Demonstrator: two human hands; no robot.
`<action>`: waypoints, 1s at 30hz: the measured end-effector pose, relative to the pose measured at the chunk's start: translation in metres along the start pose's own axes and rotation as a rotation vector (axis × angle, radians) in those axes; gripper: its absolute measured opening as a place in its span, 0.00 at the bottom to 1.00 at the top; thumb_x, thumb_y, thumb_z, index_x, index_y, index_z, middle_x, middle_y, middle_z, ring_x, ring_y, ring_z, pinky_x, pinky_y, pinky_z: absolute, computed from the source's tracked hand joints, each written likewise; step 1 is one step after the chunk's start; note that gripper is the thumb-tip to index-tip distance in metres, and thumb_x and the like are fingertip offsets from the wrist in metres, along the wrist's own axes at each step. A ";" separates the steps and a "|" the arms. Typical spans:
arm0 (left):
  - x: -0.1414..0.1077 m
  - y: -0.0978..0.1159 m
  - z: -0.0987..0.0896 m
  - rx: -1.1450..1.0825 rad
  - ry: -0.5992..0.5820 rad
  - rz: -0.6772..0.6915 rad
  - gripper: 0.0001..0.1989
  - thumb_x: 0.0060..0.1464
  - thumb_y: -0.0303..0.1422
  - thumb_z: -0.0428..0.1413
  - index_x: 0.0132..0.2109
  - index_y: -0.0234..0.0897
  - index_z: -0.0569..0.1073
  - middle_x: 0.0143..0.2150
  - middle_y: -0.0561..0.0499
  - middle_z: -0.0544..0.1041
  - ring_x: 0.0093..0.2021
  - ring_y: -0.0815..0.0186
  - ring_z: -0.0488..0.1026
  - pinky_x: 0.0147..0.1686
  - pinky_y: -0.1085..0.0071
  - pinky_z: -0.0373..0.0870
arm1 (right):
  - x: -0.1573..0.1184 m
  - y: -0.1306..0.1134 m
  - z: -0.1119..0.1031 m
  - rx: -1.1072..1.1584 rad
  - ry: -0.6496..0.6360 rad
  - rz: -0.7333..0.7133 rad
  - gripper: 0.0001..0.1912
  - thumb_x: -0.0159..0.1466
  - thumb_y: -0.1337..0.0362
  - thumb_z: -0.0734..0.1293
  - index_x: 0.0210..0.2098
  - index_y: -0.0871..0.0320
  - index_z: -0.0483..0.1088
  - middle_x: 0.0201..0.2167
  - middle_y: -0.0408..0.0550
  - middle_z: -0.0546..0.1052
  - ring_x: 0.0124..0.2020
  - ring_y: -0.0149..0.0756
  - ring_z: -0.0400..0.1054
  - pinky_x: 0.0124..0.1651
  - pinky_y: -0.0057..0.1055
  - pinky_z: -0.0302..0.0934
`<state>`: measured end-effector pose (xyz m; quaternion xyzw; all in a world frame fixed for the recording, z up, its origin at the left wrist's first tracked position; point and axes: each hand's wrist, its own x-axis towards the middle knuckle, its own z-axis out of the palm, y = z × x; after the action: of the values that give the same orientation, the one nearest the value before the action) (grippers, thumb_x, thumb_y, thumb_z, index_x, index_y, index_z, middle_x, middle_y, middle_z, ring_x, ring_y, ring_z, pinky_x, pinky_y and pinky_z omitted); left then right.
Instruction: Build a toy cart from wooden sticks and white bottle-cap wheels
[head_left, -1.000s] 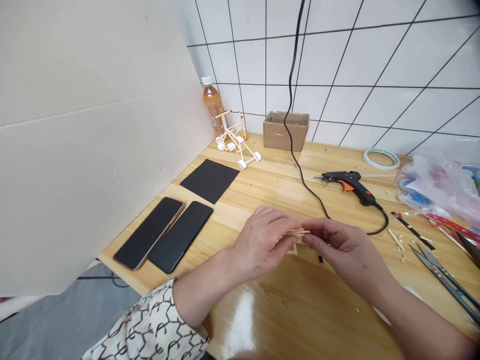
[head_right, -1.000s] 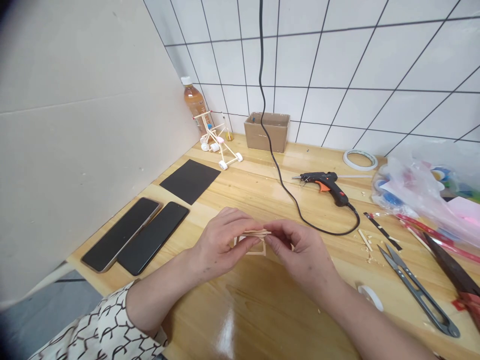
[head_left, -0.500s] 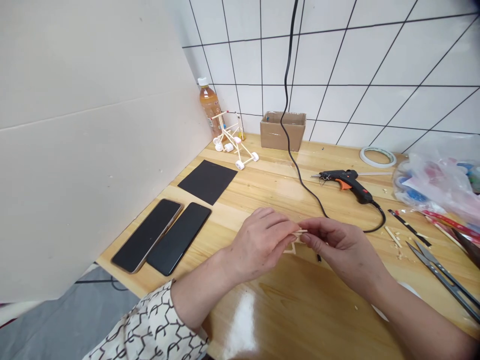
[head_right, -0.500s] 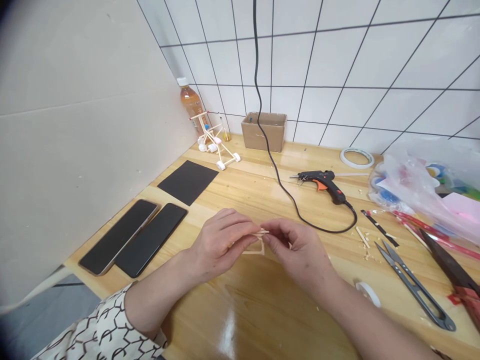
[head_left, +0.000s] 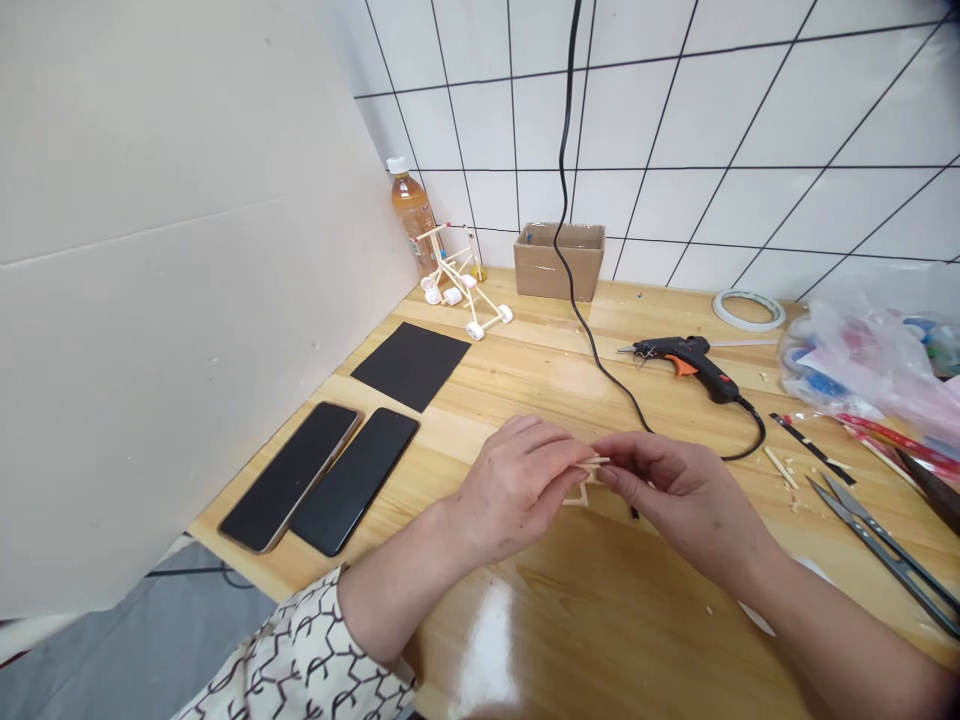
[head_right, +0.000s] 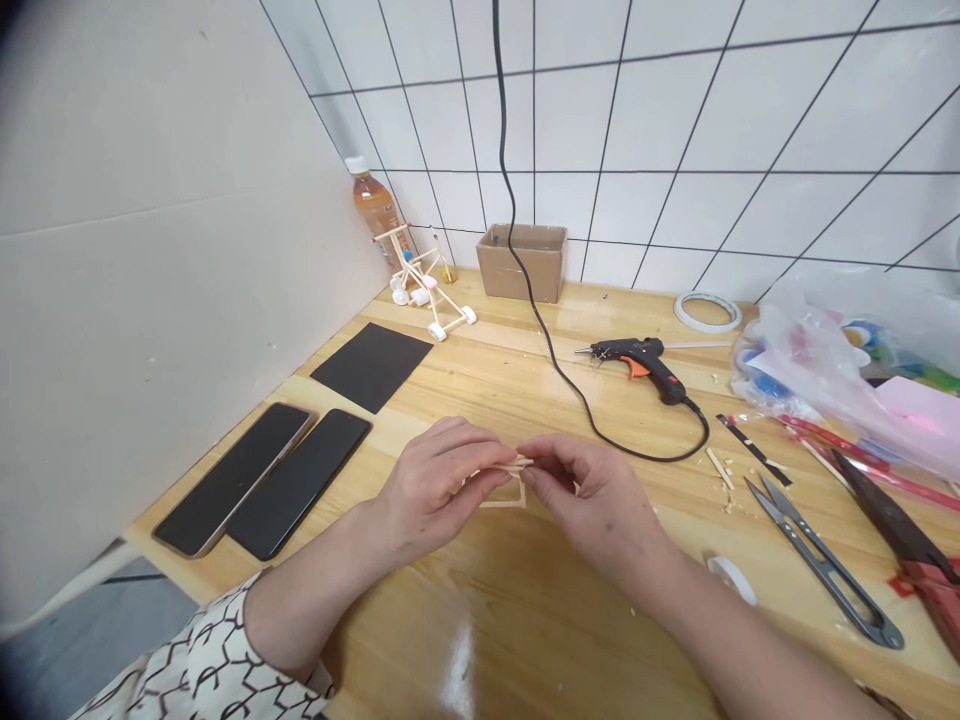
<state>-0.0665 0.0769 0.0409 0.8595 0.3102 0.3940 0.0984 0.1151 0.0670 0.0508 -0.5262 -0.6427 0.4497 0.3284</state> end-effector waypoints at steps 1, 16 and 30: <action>0.000 0.000 0.000 0.000 0.002 -0.002 0.07 0.56 0.27 0.50 0.41 0.34 0.71 0.35 0.47 0.77 0.33 0.68 0.71 0.33 0.69 0.67 | 0.000 0.000 0.000 -0.004 -0.003 0.000 0.13 0.55 0.57 0.65 0.36 0.58 0.74 0.30 0.49 0.79 0.30 0.37 0.72 0.34 0.34 0.67; 0.000 0.001 0.000 -0.025 0.001 -0.020 0.07 0.54 0.25 0.53 0.41 0.32 0.71 0.35 0.47 0.76 0.33 0.68 0.70 0.34 0.69 0.68 | -0.001 0.000 0.000 0.004 -0.030 -0.016 0.11 0.57 0.59 0.64 0.36 0.57 0.73 0.30 0.47 0.79 0.30 0.36 0.71 0.34 0.32 0.66; 0.000 0.003 0.001 -0.008 -0.016 -0.043 0.06 0.55 0.26 0.52 0.41 0.33 0.71 0.34 0.48 0.76 0.33 0.68 0.70 0.33 0.69 0.68 | -0.001 0.002 0.000 0.035 -0.047 -0.018 0.10 0.58 0.62 0.63 0.37 0.57 0.73 0.30 0.45 0.79 0.31 0.34 0.71 0.35 0.29 0.65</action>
<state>-0.0642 0.0751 0.0414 0.8554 0.3263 0.3862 0.1128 0.1155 0.0663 0.0491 -0.5038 -0.6470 0.4703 0.3263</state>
